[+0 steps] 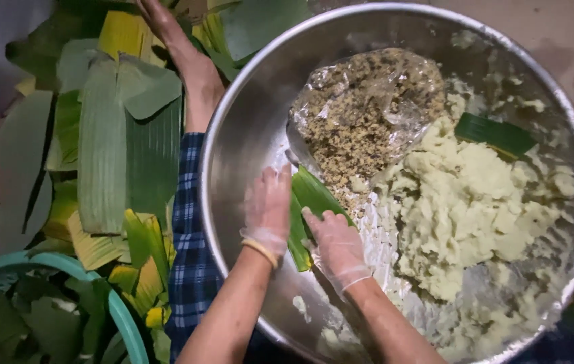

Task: Shaping dough and filling into balls and placing them on banana leaves in preparation for wrapping.

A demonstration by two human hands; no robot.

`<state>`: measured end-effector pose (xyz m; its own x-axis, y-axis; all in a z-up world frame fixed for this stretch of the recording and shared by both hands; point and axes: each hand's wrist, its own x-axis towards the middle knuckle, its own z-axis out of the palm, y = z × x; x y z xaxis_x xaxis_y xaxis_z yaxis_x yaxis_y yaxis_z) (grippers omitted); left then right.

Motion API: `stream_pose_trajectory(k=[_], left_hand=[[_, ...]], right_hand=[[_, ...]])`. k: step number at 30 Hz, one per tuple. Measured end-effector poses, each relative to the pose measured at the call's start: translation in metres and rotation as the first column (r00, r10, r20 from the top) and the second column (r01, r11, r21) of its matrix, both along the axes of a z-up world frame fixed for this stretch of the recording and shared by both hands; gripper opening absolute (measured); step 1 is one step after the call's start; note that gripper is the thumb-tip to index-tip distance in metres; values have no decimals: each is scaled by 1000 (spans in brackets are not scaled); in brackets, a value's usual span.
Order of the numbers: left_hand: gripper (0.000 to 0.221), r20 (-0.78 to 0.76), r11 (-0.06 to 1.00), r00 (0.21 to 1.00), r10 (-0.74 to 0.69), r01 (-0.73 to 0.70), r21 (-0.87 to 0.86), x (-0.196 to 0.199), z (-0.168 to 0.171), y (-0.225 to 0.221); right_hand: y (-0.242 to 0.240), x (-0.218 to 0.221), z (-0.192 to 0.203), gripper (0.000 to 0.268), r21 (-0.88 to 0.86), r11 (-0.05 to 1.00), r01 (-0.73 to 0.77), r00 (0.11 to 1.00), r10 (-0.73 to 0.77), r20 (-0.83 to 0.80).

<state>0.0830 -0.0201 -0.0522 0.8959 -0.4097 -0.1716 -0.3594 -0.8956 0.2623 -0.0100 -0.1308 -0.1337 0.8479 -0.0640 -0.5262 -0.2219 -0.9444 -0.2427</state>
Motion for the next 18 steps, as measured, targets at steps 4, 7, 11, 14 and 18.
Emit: stream_pose_trajectory(k=[4,7,11,14,18], left_hand=[[12,-380,979,923,-57,-23,-203,-37,-8,-1],[29,-589,997,806,58,-15,77,-32,-61,-7],[40,-564,994,825,39,23,102,-31,-96,-6],[46,-589,990,806,63,23,138,-31,-79,-10],[49,-431,977,899,-80,155,143,-33,-71,-6]], right_hand=[[-5,-1,14,47,55,998,25,999,-23,-28],[-16,-7,47,24,371,900,228,969,-249,7],[-49,12,114,25,407,756,512,803,-590,84],[-68,28,96,38,313,825,470,854,-515,75],[-92,24,60,22,64,978,200,977,-204,65]])
